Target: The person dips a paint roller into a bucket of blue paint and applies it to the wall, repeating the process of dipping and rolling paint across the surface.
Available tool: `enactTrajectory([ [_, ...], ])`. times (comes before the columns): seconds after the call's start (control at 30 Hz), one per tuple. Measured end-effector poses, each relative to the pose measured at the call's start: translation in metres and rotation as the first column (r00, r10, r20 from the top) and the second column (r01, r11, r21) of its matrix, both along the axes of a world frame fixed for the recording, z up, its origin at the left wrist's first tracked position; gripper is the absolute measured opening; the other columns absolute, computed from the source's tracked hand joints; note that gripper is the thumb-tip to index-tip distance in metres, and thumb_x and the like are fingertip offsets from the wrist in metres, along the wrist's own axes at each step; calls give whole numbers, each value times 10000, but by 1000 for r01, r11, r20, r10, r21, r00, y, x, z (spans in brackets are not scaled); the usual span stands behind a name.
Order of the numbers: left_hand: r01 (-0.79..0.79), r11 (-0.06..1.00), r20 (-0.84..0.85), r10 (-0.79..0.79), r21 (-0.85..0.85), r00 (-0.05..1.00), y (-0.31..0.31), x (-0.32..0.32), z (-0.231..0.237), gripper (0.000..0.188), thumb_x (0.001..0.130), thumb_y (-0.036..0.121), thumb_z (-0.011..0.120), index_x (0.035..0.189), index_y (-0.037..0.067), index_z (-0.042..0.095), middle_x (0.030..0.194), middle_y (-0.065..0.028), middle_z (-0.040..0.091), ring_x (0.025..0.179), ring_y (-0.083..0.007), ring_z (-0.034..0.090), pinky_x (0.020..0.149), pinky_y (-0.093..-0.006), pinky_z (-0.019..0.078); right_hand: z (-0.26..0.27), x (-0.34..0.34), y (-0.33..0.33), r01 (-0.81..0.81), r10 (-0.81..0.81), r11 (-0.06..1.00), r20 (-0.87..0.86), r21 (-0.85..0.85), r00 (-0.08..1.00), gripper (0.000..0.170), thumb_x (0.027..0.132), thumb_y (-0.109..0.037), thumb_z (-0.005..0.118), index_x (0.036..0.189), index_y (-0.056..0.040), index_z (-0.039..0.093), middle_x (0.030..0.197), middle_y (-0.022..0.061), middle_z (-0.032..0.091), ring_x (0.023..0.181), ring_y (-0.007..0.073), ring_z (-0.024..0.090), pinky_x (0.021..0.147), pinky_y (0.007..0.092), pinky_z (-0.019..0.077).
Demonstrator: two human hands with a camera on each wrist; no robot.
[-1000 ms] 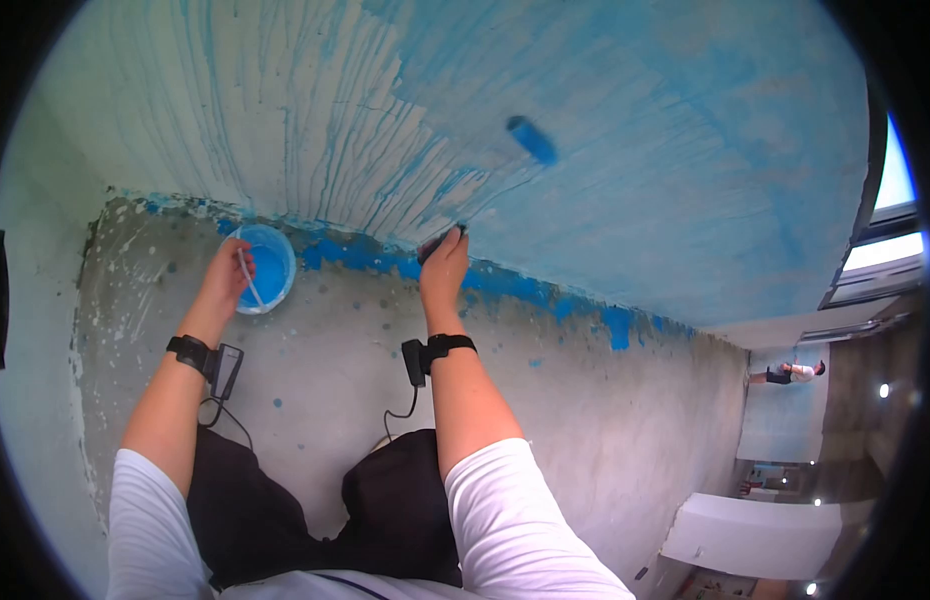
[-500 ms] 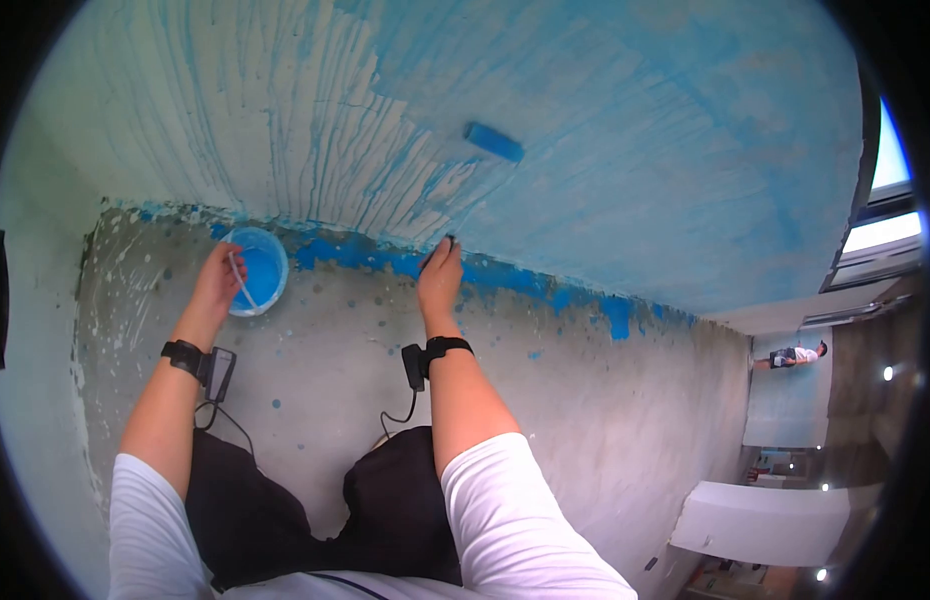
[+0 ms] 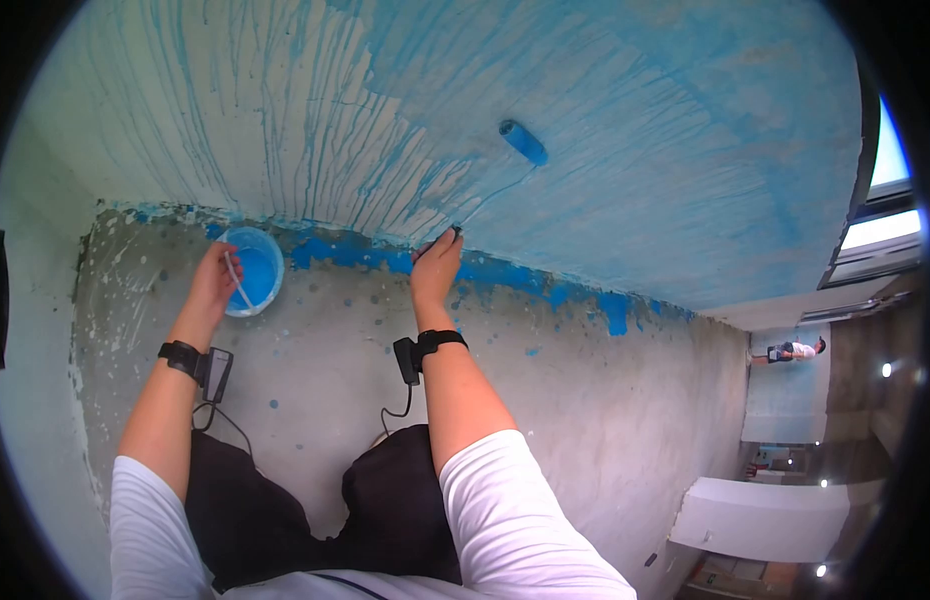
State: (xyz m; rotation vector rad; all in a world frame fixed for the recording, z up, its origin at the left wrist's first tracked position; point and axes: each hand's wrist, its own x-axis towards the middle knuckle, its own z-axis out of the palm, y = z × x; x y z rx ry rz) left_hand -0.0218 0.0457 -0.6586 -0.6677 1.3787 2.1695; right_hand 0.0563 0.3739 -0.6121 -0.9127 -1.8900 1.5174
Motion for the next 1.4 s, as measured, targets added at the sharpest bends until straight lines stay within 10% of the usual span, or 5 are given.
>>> enactTrajectory([
  [0.2,10,1000,-16,-10,11,1000,-2,0,-1,255,823,297,600,932,67,582,841,-48,530,769,-170,528,742,-296,450,38,-26,9,80,-90,996,-255,-50,963,397,1027,-373,283,1039,-4,427,598,45,456,476,162,452,476,309,404],
  [0.6,-13,1000,-3,13,5,1000,1,2,7,235,814,288,610,908,75,582,836,-47,534,768,-172,532,734,-294,449,-41,9,15,-213,215,977,113,-33,970,438,1020,-393,309,1019,21,452,719,101,566,639,223,581,604,359,476],
  [0.83,-7,1000,-10,7,6,1000,2,2,6,230,814,286,609,903,75,584,836,-47,533,761,-167,531,725,-292,448,11,-24,-1,-53,-19,964,-268,-261,963,420,1024,-398,306,964,3,413,717,111,548,633,232,582,613,369,493],
  [1.23,1,1000,-2,-1,-21,1000,1,1,3,253,814,306,610,916,76,582,838,-45,530,768,-170,527,723,-292,445,-38,4,13,-198,196,980,63,29,979,443,1020,-416,298,1006,5,434,688,97,568,636,229,601,608,371,494],
  [1.4,-8,1000,6,8,1,1000,2,2,9,257,810,304,615,924,76,580,846,-48,533,786,-173,529,749,-298,443,15,-30,-6,-146,62,936,-258,-322,964,482,1012,-451,270,1061,4,420,802,132,574,731,267,617,705,383,543],
])
